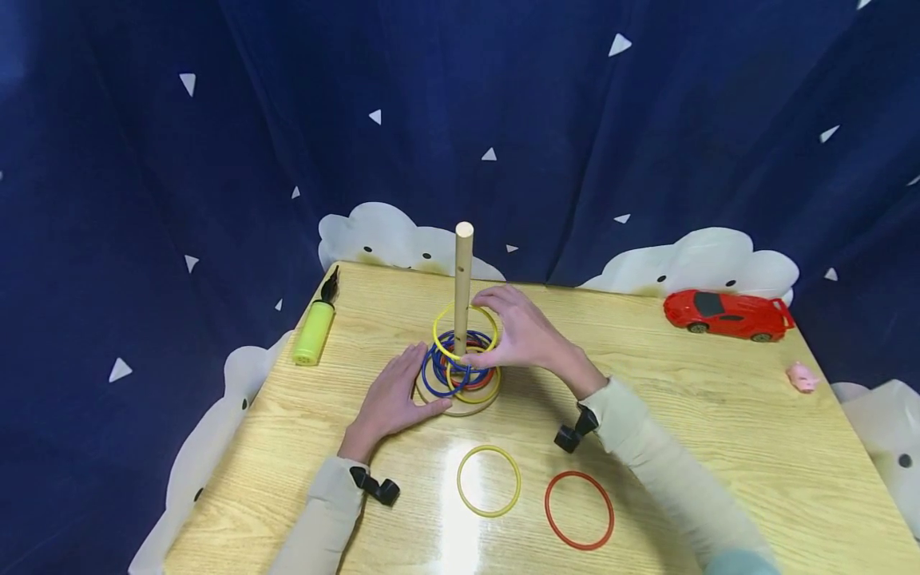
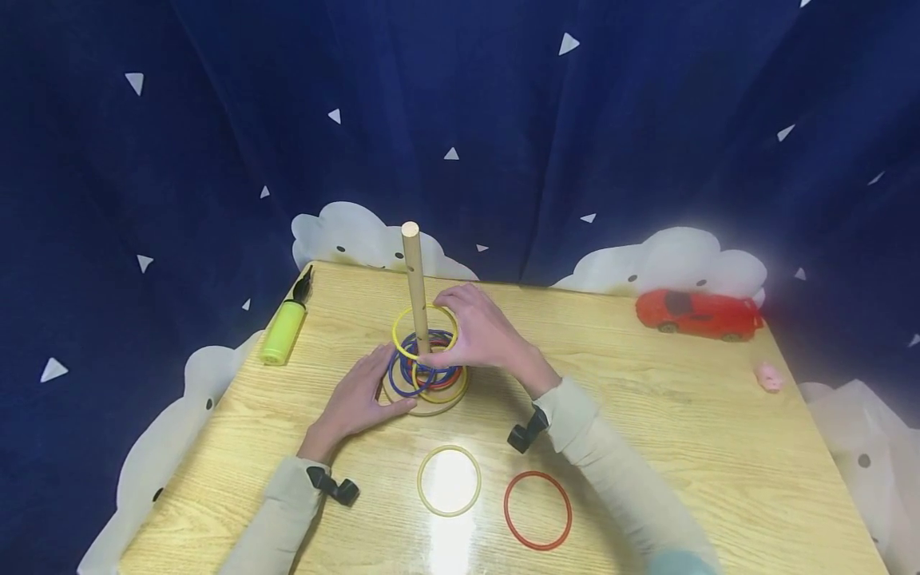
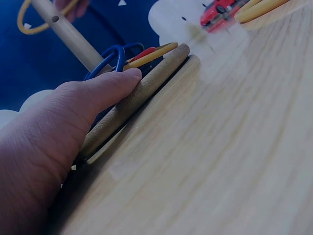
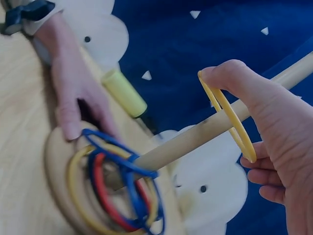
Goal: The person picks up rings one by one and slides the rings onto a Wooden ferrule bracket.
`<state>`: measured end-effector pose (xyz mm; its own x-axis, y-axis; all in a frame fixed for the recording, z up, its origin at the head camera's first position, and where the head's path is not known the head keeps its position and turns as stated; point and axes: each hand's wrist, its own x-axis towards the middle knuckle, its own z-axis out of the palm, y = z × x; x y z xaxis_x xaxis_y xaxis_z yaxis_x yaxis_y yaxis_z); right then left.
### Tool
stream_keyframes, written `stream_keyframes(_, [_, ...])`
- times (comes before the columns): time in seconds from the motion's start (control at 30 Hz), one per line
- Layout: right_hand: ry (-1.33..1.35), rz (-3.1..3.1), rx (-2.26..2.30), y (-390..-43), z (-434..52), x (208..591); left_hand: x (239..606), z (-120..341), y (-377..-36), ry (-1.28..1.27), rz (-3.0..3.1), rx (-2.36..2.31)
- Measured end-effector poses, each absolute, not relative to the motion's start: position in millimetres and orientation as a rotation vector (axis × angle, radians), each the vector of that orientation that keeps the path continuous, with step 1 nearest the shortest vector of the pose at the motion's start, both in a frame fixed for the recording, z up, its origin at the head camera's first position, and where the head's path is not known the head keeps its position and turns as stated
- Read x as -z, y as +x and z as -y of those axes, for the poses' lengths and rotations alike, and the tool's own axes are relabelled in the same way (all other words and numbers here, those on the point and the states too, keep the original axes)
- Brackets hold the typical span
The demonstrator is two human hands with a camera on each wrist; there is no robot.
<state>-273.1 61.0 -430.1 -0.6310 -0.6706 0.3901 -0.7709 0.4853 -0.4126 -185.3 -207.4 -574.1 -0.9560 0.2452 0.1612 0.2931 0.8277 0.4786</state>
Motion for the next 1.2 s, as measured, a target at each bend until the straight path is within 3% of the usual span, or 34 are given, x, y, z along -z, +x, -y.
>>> stream_keyframes(0.77, [1.199, 2.600, -0.736, -280.5, -60.5, 508.3, 573.7, 206.7, -185.5, -0.431, 2.917, 0.779])
stream_keyframes(1.2, [1.101, 2.674, -0.889, -248.9, -89.6, 529.1, 576.6, 207.0, -185.7, -0.413, 2.933, 0.784])
